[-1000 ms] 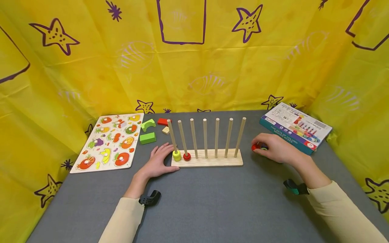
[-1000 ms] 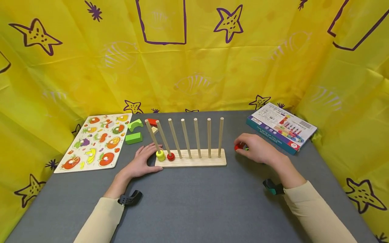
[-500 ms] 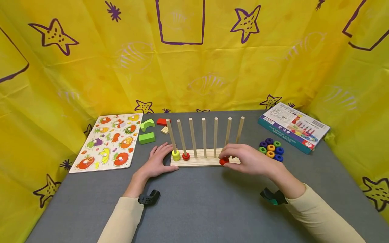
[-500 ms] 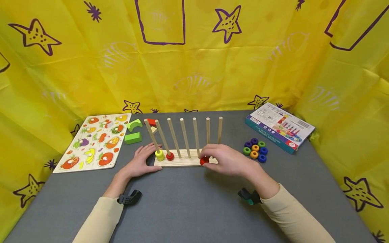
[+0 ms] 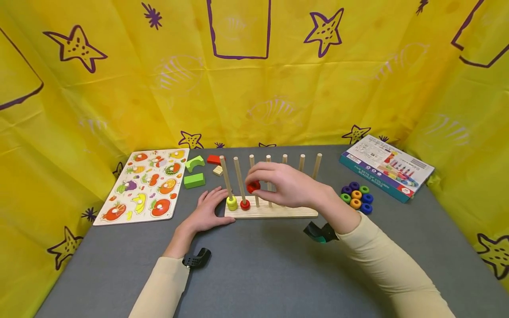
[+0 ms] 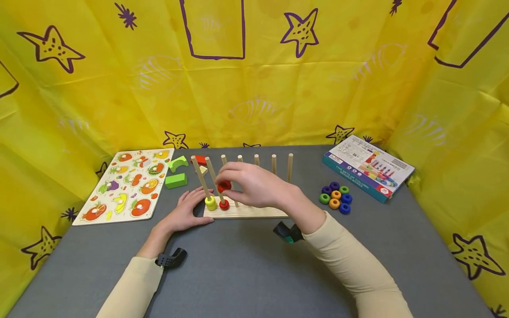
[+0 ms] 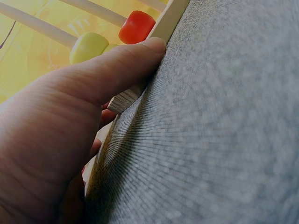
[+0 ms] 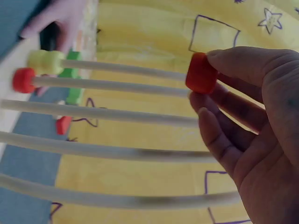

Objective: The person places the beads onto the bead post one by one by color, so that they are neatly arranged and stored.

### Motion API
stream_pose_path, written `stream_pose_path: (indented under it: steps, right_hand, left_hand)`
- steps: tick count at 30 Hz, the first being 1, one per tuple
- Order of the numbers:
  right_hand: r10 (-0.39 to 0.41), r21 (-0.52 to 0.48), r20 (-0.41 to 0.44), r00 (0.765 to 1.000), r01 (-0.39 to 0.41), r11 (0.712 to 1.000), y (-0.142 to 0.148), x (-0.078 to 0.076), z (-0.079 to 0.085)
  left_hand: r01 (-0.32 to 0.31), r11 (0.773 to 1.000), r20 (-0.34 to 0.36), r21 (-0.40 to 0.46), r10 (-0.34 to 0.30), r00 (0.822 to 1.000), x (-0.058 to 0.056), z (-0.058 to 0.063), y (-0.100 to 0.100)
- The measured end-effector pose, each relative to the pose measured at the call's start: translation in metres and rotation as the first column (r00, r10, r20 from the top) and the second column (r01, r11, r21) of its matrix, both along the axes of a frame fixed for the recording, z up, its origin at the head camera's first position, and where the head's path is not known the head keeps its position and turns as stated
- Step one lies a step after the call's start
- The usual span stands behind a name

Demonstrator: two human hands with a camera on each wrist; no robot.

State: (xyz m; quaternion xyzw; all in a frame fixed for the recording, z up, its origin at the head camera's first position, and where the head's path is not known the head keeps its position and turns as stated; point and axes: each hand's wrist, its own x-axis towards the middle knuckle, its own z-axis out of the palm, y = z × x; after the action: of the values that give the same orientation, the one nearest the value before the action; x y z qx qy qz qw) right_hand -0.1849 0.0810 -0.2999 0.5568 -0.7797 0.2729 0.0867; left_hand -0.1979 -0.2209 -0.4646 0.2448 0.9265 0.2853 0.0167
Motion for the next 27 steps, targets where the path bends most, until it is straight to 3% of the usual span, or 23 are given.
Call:
stream_pose_path:
  steps: [13,27]
  right_hand:
    - [-0.002,-0.089,-0.055,0.998,-0.003,0.996,-0.025,-0.028,0.04]
    - [-0.107,0.036,0.047,0.993,0.105,0.994,-0.039,-0.039,0.038]
  left_hand:
    - [0.022,1.0,-0.016,0.017,-0.022,1.0,-0.001,-0.002,-0.002]
    - [0.024,1.0,-0.017,0.015,-0.024,1.0,-0.002,-0.001,-0.001]
